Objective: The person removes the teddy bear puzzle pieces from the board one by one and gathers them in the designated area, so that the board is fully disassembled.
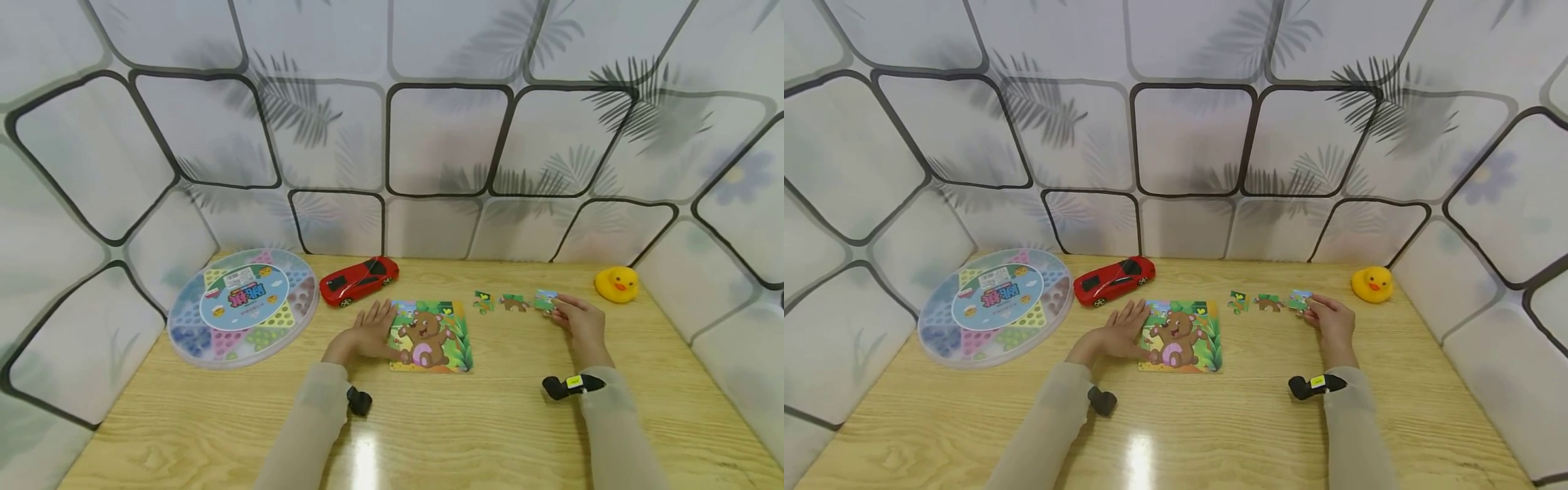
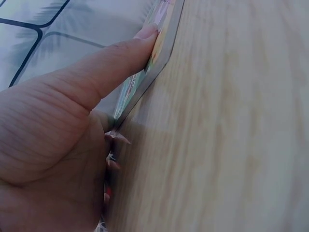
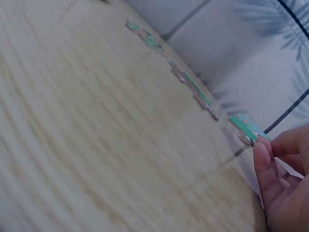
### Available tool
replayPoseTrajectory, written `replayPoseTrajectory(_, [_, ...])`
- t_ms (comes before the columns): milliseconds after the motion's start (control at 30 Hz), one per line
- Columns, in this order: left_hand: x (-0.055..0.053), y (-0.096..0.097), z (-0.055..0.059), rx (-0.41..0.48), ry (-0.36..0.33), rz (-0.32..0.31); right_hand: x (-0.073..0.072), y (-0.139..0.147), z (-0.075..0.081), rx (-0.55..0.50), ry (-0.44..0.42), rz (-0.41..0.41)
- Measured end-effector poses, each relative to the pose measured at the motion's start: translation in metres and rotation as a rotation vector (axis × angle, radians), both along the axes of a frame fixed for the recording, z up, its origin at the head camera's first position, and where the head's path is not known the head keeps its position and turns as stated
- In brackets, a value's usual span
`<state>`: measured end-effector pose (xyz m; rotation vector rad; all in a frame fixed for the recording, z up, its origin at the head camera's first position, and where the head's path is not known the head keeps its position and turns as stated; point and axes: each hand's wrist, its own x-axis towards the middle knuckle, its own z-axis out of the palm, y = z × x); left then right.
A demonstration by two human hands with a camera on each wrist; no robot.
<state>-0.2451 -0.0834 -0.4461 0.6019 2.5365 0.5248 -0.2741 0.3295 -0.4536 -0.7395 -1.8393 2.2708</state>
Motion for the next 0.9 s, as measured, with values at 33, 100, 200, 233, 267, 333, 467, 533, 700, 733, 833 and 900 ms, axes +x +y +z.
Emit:
replayPoseTrajectory(33, [0.0000,0.0002,0.0001,0.006,0.003,0.002,-0.0005,0.0007,-0.0002,0.011,0.000,-0.001])
replayPoseTrajectory(100, [0.0000,0.0005,0.0005,0.015,0.007,0.005,-0.0015,0.0012,-0.0006,0.031,0.004,0.000])
replayPoseTrajectory(200, [-0.0001,0.0007,0.0023,0.015,0.008,0.007,-0.0041,0.0014,-0.0020,0.054,0.009,-0.001])
replayPoseTrajectory(233, [0.0000,0.0008,0.0027,0.019,0.009,0.009,-0.0046,0.0010,-0.0023,0.062,0.010,-0.001])
replayPoseTrajectory(267, [0.0001,0.0008,0.0029,0.015,0.010,0.009,-0.0052,0.0008,-0.0027,0.072,0.012,-0.001])
replayPoseTrajectory(333, [-0.0001,0.0007,0.0029,0.013,0.010,0.008,-0.0059,0.0006,-0.0034,0.096,0.009,-0.004])
replayPoseTrajectory(467, [-0.0014,0.0006,0.0001,0.019,0.011,0.003,-0.0057,-0.0003,-0.0042,0.154,-0.004,-0.017])
replayPoseTrajectory(533, [-0.0022,0.0004,-0.0021,0.021,0.007,0.002,-0.0051,-0.0004,-0.0046,0.173,-0.011,-0.024])
replayPoseTrajectory(700, [-0.0026,0.0004,-0.0055,0.023,0.007,0.009,-0.0021,-0.0010,-0.0059,0.170,0.000,-0.045])
replayPoseTrajectory(733, [-0.0028,0.0004,-0.0058,0.022,0.008,0.009,-0.0015,-0.0010,-0.0065,0.162,0.011,-0.048])
replayPoseTrajectory(833, [-0.0021,0.0003,-0.0031,0.018,0.008,0.008,0.0005,-0.0017,-0.0078,0.133,0.059,-0.062])
replayPoseTrajectory(900, [-0.0018,0.0005,-0.0012,0.016,0.010,0.009,0.0011,-0.0021,-0.0088,0.108,0.090,-0.076])
